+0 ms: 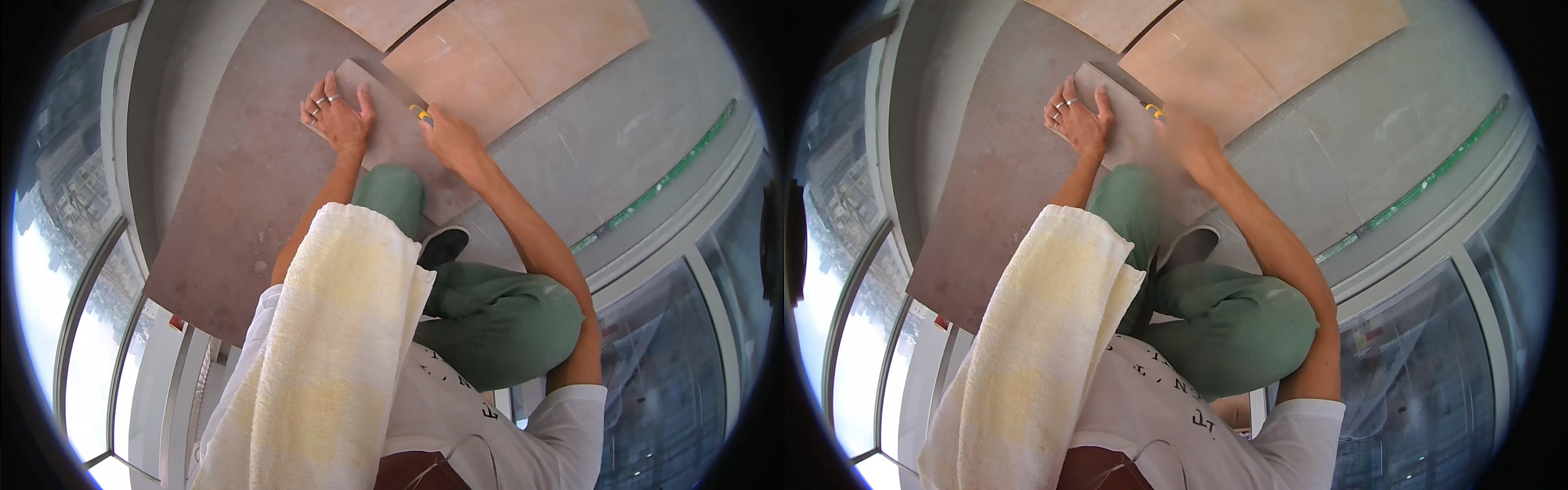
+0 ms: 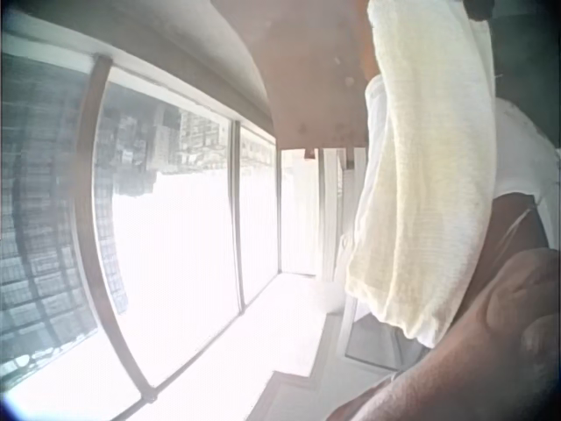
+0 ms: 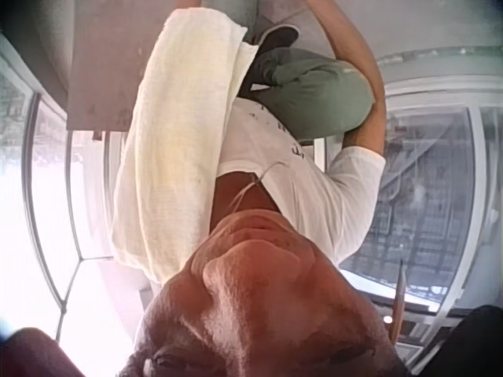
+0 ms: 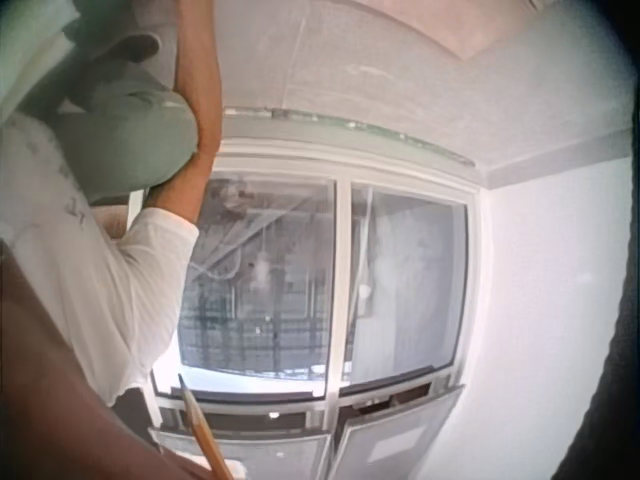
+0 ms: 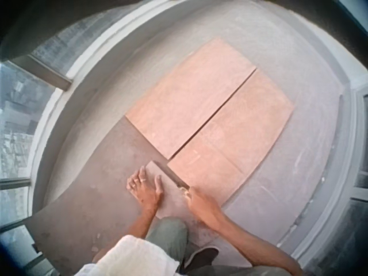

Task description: The person marks a large sheet of pink material with a pencil and then uses a utility knife to cut it into smaller rectangular pieces. The person kneels on the floor, aligns the material, and makes precise cuts along marked lines.

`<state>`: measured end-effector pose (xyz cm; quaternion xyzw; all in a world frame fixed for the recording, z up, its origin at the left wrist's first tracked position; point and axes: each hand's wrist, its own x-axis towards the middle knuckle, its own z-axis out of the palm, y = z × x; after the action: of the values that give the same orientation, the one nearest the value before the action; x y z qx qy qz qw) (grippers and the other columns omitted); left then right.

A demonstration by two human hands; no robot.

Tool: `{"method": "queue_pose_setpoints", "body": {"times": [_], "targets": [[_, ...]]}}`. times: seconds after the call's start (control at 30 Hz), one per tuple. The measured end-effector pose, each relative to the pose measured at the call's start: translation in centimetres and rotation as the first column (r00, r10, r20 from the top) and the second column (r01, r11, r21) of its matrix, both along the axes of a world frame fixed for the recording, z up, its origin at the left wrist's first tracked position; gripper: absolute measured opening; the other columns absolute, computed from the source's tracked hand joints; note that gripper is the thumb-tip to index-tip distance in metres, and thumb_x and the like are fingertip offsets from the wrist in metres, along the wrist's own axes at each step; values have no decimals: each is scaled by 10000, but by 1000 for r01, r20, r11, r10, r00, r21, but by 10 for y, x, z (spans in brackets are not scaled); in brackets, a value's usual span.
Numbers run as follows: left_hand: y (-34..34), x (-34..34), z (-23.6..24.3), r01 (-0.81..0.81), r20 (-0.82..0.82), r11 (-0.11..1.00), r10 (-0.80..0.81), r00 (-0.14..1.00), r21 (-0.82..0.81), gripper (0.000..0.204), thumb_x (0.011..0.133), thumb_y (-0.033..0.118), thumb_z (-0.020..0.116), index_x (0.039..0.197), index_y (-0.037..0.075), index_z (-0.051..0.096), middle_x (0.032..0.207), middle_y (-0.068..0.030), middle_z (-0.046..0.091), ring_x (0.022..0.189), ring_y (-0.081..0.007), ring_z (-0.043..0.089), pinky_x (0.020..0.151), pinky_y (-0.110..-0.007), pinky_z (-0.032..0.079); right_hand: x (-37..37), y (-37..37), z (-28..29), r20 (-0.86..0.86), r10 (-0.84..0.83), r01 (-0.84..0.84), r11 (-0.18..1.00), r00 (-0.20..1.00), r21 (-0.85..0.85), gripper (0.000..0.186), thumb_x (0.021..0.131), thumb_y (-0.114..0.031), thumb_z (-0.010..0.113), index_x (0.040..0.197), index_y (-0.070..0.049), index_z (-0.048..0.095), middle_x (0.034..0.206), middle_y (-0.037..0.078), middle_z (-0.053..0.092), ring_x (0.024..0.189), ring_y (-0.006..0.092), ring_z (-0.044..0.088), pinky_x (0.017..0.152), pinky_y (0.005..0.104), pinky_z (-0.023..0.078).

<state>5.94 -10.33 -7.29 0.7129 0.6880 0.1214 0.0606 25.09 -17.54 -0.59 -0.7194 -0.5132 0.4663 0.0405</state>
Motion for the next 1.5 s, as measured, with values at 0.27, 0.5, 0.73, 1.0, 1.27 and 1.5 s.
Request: {"method": "queue_pose_setpoints", "body": {"times": [0.27, 0.5, 0.73, 1.0, 1.27, 1.5], "targets": [[-1, 0, 1, -3, 17, 1000, 3, 1000, -24, 649, 845, 490, 671, 1351, 104, 547, 1332, -109, 524, 1304, -310, 369, 1130, -503, 181, 5, -14, 10, 24, 10, -8, 996, 1000, -84, 318, 1000, -305, 532, 1183, -48, 496, 898, 266, 669, 837, 497, 631, 722, 571, 481], [-1, -3, -7, 18, -5, 998, -17, 1000, 62, 622, 842, 485, 666, 1321, 107, 548, 1267, -89, 537, 1275, -282, 379, 1135, -508, 176, 24, -68, 8, 54, 9, -3, 994, 999, -110, 330, 1000, -312, 536, 1200, -55, 487, 834, 267, 665, 799, 495, 634, 682, 579, 478], [-1, -3, -8, 7, 4, 998, -7, 1000, 60, 642, 851, 516, 641, 1334, 105, 545, 1294, -87, 535, 1293, -278, 364, 1128, -494, 162, 33, -105, 17, 106, -13, 27, 991, 994, -134, 316, 1001, -321, 541, 1168, -62, 475, 792, 263, 659, 762, 491, 633, 651, 573, 479], [-2, -4, -11, 15, 56, 999, -17, 998, 36, 649, 850, 522, 633, 1348, 116, 543, 1326, -85, 519, 1313, -287, 352, 1132, -498, 152, 38, -125, 22, 115, -30, 48, 986, 993, -158, 320, 999, -320, 524, 1187, -63, 498, 836, 272, 664, 799, 494, 632, 693, 581, 476], [-2, -4, -9, -2, 31, 999, 1, 1000, 35, 642, 852, 510, 644, 1339, 103, 548, 1328, -112, 526, 1324, -291, 352, 1147, -501, 142, 50, -131, 40, 114, -72, 98, 965, 991, -243, 350, 992, -316, 523, 1181, -22, 523, 891, 264, 679, 847, 472, 647, 756, 560, 490], [-1, -2, -7, -3, 36, 1000, 2, 999, 17, 646, 850, 502, 649, 1346, 103, 540, 1312, -120, 536, 1322, -290, 354, 1151, -505, 146, 29, -57, 46, 22, -85, 88, 983, 996, -162, 350, 1006, -338, 507, 1152, -20, 534, 932, 259, 676, 878, 463, 640, 765, 546, 480]]}}
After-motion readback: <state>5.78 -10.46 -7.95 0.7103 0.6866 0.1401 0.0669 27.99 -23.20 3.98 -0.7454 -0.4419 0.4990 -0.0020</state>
